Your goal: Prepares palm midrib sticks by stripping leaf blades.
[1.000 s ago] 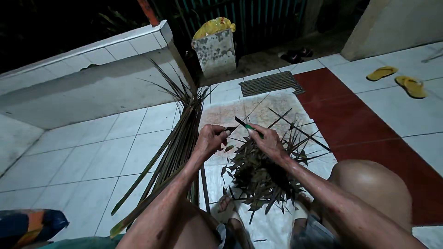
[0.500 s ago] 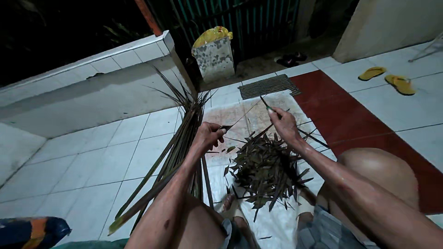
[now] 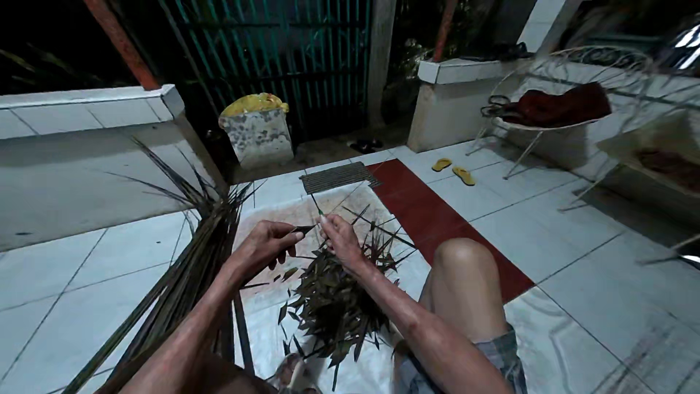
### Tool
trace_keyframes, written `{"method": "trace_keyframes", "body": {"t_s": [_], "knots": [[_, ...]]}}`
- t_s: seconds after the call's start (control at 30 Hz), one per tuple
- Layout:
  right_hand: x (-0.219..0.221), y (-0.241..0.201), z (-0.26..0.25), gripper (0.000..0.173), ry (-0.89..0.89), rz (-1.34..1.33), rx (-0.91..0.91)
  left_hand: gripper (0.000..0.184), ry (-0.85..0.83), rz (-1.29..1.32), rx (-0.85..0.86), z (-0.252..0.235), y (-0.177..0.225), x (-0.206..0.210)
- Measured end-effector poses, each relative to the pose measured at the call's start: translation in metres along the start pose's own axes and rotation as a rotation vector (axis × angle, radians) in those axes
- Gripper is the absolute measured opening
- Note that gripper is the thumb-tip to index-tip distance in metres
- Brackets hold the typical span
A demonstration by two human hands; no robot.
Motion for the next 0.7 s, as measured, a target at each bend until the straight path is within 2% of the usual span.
{"method": "trace_keyframes", "body": {"t_s": [0.07,0.17,0.23,0.43,0.47,0.53,0.57,0.63,0.67,0.7], "knots": [[-0.006,-0.004,0.002,0.035,0.05,-0.008,-0.016,0.026,-0.029,0.008,0.004,0.0,-0.005,0.001],[-0.027,-0.016,-0.001,0.035,0.1,0.115,-0.047,0.028,-0.035,-0.036,-0.007,0.005,-0.012,0.0],[-0.037,-0.022,0.001,0.038,0.08,0.212,-0.052,0.027,-0.027,-0.069,-0.004,0.013,-0.01,0.001],[-0.033,-0.023,0.031,0.043,-0.009,0.361,-0.013,0.024,0.09,-0.203,0.059,0.027,-0.002,0.0],[-0.031,-0.023,0.034,0.043,-0.028,0.398,-0.027,0.025,0.123,-0.224,0.016,0.031,-0.002,-0.001],[-0.022,-0.022,0.04,0.04,-0.07,0.453,-0.079,0.025,0.137,-0.308,-0.241,0.052,0.002,0.002],[-0.016,-0.021,0.044,0.039,-0.085,0.466,-0.106,0.026,0.132,-0.307,-0.23,0.052,0.0,0.002],[-0.004,-0.02,0.051,0.038,-0.125,0.483,-0.146,0.029,0.137,-0.184,0.117,0.041,-0.004,-0.006],[0.003,-0.02,0.054,0.038,-0.138,0.478,-0.156,0.029,0.148,-0.177,0.127,0.056,0.008,-0.005],[0.008,-0.02,0.058,0.037,-0.148,0.47,-0.149,0.029,0.166,-0.229,-0.009,0.083,0.026,0.0]]}}
Point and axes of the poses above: each hand's wrist, its own z-axis away from the middle knuckle, its own x-axis out of the palm, y = z × x, the point moved 10 cm from there along -z, towards the middle knuckle, and after that the axes turned 13 degrees about -x, right-handed, at the moved point
